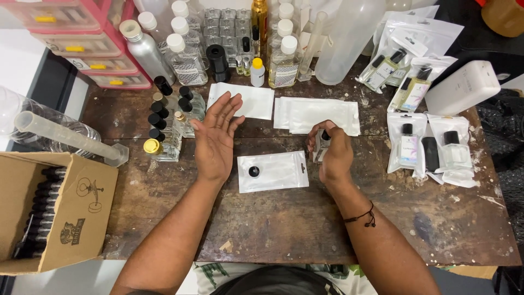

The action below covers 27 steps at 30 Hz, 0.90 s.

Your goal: The person is packaging small perfume bottles by first placing them into small white protective sleeves and then into larger white paper envelopes on a wooden workbench.

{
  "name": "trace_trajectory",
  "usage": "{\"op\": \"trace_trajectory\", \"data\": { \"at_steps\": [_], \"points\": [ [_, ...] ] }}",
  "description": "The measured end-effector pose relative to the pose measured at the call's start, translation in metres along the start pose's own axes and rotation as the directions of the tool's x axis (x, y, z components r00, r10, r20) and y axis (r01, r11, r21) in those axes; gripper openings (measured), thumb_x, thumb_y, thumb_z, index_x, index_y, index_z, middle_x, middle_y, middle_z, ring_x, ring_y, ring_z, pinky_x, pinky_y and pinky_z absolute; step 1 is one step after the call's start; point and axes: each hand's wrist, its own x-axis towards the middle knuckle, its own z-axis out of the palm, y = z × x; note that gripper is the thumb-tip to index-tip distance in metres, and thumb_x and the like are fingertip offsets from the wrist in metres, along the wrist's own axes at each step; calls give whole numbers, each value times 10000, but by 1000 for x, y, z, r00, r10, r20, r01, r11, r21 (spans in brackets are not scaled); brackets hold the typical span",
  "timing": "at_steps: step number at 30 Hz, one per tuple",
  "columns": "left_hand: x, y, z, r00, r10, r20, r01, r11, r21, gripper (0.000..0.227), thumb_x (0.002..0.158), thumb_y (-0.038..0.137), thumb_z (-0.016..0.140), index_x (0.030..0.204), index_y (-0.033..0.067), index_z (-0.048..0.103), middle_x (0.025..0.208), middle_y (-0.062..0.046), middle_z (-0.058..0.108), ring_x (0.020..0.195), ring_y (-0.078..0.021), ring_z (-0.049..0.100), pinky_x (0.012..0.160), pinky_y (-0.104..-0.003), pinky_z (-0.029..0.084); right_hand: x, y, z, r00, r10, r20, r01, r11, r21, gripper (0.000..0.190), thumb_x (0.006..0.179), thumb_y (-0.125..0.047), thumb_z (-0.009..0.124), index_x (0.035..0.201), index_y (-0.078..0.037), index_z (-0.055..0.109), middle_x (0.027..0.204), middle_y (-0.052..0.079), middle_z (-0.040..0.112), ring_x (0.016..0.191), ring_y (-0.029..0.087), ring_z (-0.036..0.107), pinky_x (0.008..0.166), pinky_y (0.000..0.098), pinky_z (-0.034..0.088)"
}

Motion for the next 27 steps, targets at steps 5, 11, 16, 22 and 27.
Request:
{"op": "trace_trajectory", "data": {
  "at_steps": [5, 11, 16, 22, 27],
  "points": [
    [-1, -2, 0, 1000, -4, 13, 4, 1000, 2, 835, 1007, 733, 223, 1527, 121, 453, 1535, -140, 502, 1446, -257, 434, 1179, -413, 367, -1, 7, -1, 997, -65, 52, 67, 997, -41, 427, 990, -291, 402, 780, 7, 625, 574, 134, 445, 545, 249, 515, 425, 346, 417],
    [-3, -6, 1, 1000, 13, 10, -14, 993, 115, 648, 1058, 522, 338, 1486, 52, 461, 1456, -203, 532, 1352, -324, 508, 1137, -450, 415, -5, 10, 6, 983, -58, 173, 36, 991, 126, 390, 1014, -337, 399, 1099, -2, 580, 747, 73, 474, 681, 186, 514, 588, 336, 488],
    [-14, -8, 12, 993, 74, 88, -104, 907, 407, 496, 971, 212, 668, 1421, 45, 538, 1320, -219, 609, 1198, -360, 624, 1016, -467, 508, -34, -27, 38, 988, -38, 150, 1, 972, 236, 414, 974, -74, 480, 1373, 33, 449, 1038, 98, 502, 909, 165, 561, 974, 516, 598],
    [-24, 2, 27, 971, -46, 234, -51, 918, 393, 500, 1028, 244, 604, 1480, 52, 507, 1410, -201, 529, 1296, -396, 571, 1025, -510, 518, -46, -5, 40, 915, -391, 102, 403, 901, -159, 348, 895, 29, 751, 1181, 32, 553, 1076, 114, 509, 990, 202, 583, 850, 374, 607],
    [-30, 4, 37, 919, -183, 349, 84, 956, 281, 678, 1073, 544, 297, 1581, 98, 355, 1488, -237, 484, 1410, -396, 441, 1150, -570, 360, -47, 4, 49, 718, -662, 215, 684, 615, -394, 411, 803, -152, 919, 983, 3, 584, 959, 135, 578, 896, 338, 642, 753, 414, 553]
  ]
}}
